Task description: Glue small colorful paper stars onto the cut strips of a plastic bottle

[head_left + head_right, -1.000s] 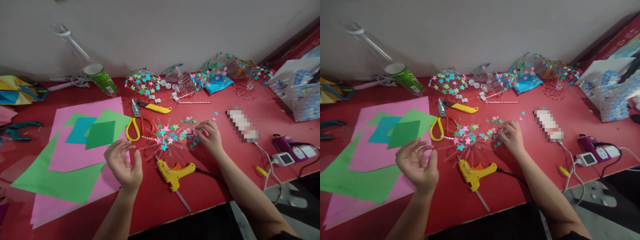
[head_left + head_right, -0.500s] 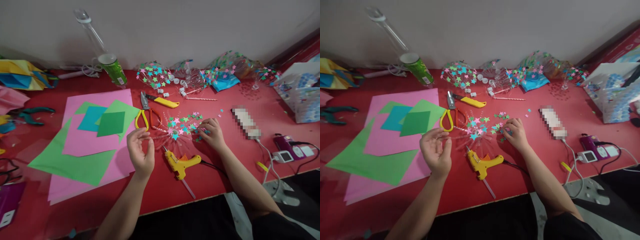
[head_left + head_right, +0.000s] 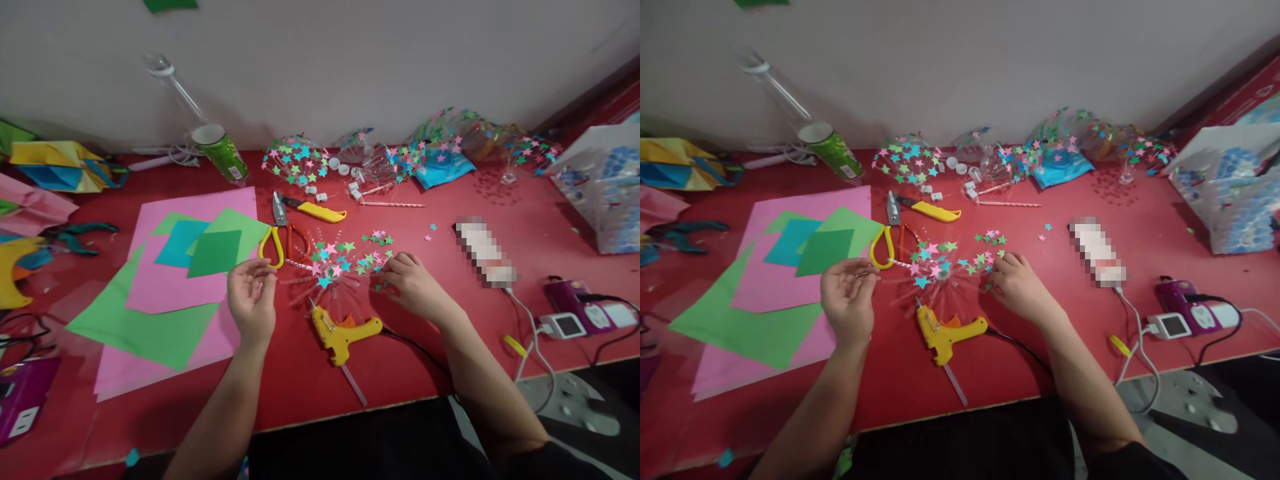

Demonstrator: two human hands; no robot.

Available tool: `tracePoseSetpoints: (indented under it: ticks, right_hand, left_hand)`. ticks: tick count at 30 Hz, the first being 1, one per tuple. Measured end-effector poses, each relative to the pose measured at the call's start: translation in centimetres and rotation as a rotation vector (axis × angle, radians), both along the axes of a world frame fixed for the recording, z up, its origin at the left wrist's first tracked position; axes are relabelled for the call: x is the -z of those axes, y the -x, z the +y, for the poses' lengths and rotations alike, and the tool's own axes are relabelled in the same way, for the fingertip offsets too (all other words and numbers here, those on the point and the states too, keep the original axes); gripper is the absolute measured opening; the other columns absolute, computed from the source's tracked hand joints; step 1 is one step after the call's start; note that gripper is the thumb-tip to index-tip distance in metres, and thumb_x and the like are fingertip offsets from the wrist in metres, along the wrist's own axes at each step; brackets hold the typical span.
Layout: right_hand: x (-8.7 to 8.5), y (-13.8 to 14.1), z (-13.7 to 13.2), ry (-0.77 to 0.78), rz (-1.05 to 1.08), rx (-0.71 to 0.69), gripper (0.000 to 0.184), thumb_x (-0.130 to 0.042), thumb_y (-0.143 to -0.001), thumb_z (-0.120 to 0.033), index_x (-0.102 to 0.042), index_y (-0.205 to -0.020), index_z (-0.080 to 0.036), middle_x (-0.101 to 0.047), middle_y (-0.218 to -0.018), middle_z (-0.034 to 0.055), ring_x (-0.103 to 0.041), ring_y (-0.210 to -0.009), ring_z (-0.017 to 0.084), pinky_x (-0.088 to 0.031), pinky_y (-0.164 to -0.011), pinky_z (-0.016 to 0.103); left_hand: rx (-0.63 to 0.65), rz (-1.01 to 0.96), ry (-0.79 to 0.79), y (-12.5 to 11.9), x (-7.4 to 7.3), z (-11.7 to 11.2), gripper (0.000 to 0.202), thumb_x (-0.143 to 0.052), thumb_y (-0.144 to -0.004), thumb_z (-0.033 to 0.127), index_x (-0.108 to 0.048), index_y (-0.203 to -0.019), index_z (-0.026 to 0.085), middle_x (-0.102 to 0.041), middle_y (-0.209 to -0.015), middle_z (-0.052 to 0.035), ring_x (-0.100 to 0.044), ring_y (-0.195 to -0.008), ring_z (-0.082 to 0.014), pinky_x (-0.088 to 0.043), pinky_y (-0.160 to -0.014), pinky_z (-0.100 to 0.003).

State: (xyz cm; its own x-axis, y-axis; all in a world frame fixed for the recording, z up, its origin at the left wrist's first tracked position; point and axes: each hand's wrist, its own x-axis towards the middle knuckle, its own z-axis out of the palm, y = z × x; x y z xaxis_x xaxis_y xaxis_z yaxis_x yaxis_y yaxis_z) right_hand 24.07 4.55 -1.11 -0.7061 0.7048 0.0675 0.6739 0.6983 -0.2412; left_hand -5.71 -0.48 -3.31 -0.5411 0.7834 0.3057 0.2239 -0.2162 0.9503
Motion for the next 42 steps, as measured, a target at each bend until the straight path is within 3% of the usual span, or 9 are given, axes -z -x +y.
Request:
tracePoseSetpoints:
  ticks: [4,11,18,22,27,31,37,42]
  right_hand:
    - [0.1,0.4,-0.2,-0.051,-0.063,-0.021,0.008,-0.063,-0.086,-0.024,-0.068,-0.090,-0.019,-0.063,-0.089,0.0078,-0.050,-0.091,0.023,-0.037,-0.097,0.041]
    - [1.0,0.9,-0.1,-0.160,-0.093,-0.051,0.021,-0.052,-0.091,-0.013,-0.065,-0.075,-0.019,-0.063,-0.080,0.0066,-0.049,-0.085,0.023,-0.036,-0.097,0.040]
    - [0.7,0.4,0.1,-0.060,-0.054,-0.011,0.011,-0.058,-0.088,-0.015,-0.067,-0.093,-0.019,-0.063,-0.092,0.0083,-0.051,-0.091,0.023,-0.038,-0.089,0.037]
    - [0.5,0.6,0.0,-0.067,-0.054,-0.030,0.014,-0.055,-0.089,-0.013,-0.068,-0.091,-0.019,-0.064,-0.087,0.0076,-0.053,-0.090,0.023,-0.037,-0.093,0.038]
    - [0.3,1.0,-0.3,-0.096,-0.006,-0.013,0.013,-0.065,-0.086,-0.030,-0.068,-0.091,-0.019,-0.065,-0.088,0.0081,-0.055,-0.089,0.024,-0.037,-0.096,0.042]
    - [0.6,1.1,-0.3,-0.109,-0.039,-0.022,0.007,-0.063,-0.086,-0.022,-0.069,-0.090,-0.020,-0.067,-0.087,0.0081,-0.056,-0.089,0.025,-0.038,-0.096,0.043]
    - [1.1,0.6,0.0,-0.132,-0.051,-0.060,0.019,-0.054,-0.091,-0.016,-0.071,-0.086,-0.022,-0.068,-0.082,0.0059,-0.057,-0.088,0.022,-0.036,-0.101,0.043]
    - [1.2,0.5,0.6,-0.147,0.005,0.007,0.028,-0.047,-0.095,-0.020,-0.065,-0.074,-0.021,-0.065,-0.075,0.0056,-0.053,-0.078,0.020,-0.040,-0.093,0.038]
  left_hand:
    - [-0.013,0.005,0.042,0.1,0.6,0.3,0.024,-0.065,-0.077,0.019,-0.056,-0.100,0.018,-0.064,-0.096,-0.0053,-0.064,-0.079,-0.0126,-0.053,-0.071,-0.026]
    - [-0.005,-0.037,0.074,-0.1,0.8,0.3,0.025,-0.067,-0.077,0.023,-0.057,-0.099,0.017,-0.065,-0.092,-0.0050,-0.065,-0.076,-0.0123,-0.054,-0.067,-0.025]
    - [-0.018,-0.006,0.057,0.0,0.5,0.2,0.021,-0.067,-0.078,0.023,-0.059,-0.096,0.017,-0.065,-0.090,-0.0045,-0.065,-0.075,-0.0124,-0.053,-0.065,-0.024]
    - [0.001,-0.017,0.051,0.1,0.5,0.2,0.020,-0.067,-0.078,0.022,-0.060,-0.096,0.017,-0.065,-0.090,-0.0044,-0.064,-0.075,-0.0121,-0.053,-0.066,-0.024]
    - [-0.008,-0.004,0.040,0.1,0.4,0.2,0.017,-0.065,-0.079,0.021,-0.060,-0.094,0.017,-0.065,-0.089,-0.0043,-0.065,-0.076,-0.0123,-0.054,-0.066,-0.024]
    - [-0.010,0.019,0.032,0.2,0.4,0.2,0.016,-0.064,-0.080,0.021,-0.059,-0.095,0.017,-0.065,-0.089,-0.0042,-0.064,-0.075,-0.0121,-0.053,-0.066,-0.024]
    - [-0.009,0.003,0.041,0.2,0.3,0.2,0.016,-0.065,-0.079,0.022,-0.060,-0.093,0.017,-0.065,-0.088,-0.0040,-0.064,-0.075,-0.0125,-0.053,-0.066,-0.024]
    - [0.004,0.005,0.038,0.2,0.3,0.1,0.015,-0.065,-0.079,0.022,-0.061,-0.092,0.017,-0.065,-0.088,-0.0041,-0.063,-0.075,-0.0123,-0.053,-0.067,-0.025]
